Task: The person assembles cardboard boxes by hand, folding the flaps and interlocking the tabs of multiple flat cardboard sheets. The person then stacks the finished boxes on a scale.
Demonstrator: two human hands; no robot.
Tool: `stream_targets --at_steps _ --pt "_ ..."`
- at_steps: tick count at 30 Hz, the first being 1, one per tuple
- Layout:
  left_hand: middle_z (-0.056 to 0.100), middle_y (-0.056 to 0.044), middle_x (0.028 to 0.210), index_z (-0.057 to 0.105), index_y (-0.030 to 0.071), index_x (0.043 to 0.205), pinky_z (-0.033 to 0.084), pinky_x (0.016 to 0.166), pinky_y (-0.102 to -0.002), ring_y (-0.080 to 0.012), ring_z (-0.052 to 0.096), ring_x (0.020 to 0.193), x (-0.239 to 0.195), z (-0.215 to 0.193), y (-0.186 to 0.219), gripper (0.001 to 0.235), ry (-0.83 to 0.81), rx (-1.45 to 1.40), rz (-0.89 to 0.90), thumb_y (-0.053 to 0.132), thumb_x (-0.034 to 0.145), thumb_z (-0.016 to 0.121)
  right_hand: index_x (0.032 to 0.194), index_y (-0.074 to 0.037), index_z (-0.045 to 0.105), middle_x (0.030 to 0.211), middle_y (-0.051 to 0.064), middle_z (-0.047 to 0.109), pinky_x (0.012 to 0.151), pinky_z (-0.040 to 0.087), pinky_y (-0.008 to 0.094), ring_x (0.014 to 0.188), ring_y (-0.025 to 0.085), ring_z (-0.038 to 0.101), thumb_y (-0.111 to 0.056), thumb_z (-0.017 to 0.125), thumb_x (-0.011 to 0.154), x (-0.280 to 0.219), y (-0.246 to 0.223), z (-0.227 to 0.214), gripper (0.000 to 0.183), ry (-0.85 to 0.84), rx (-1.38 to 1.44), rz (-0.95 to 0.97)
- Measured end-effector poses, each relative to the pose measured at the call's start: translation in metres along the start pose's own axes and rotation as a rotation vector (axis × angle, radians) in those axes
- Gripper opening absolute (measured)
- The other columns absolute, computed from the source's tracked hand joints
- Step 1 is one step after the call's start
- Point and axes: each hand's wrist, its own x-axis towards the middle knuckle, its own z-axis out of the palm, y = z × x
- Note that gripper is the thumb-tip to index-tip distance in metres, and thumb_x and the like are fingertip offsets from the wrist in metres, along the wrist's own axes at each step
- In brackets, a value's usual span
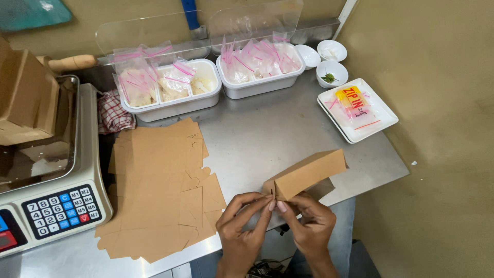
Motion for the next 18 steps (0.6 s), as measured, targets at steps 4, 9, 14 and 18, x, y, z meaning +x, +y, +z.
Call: stream_targets --at_steps 4,9,14,18 --pt "0.075 -0.011 0.098 0.08 0.001 0.101 0.069 0.081 -0.029 -0.0202 0.078 0.089 0.001 0.001 0.001 0.013 0.001 0.003 0.046 0.005 0.088 0.077 0.093 0.001 0.074 0.077 0.01 0.074 0.058 0.067 0.026 0.065 0.016 0.074 -0.007 0.077 0.087 -0.003 -0.006 0.011 0.011 0.148 0.116 0.089" --pt "0.075 -0.013 0.1 0.079 0.001 0.104 0.069 0.083 -0.03 -0.0213 0.078 0.092 -0.001 -0.001 -0.001 0.017 0.002 0.031 0.088 0.001 0.088 0.078 0.095 0.003 0.072 0.085 0.014 0.07 0.06 0.063 0.024 0.068 0.018 0.072 -0.007 0.071 0.093 0.002 -0.012 0.013 0.01 0.042 0.182 0.014" --pt "0.075 -0.011 0.1 0.08 0.002 0.103 0.067 0.082 -0.029 -0.0202 0.078 0.092 -0.001 -0.003 -0.002 0.014 -0.006 0.026 0.082 0.003 0.089 0.076 0.096 0.001 0.07 0.087 0.01 0.07 0.065 0.062 0.026 0.071 0.016 0.071 -0.011 0.069 0.096 0.002 -0.01 0.012 0.012 0.007 0.163 -0.027" --pt "0.075 -0.009 0.096 0.08 0.003 0.1 0.066 0.076 -0.03 -0.0191 0.076 0.087 0.0 -0.003 -0.002 0.011 0.015 0.101 0.11 0.005 0.09 0.076 0.1 0.0 0.072 0.089 0.009 0.07 0.061 0.059 0.026 0.072 0.015 0.068 -0.016 0.067 0.097 -0.006 0.003 0.007 0.017 0.0 0.09 -0.014"
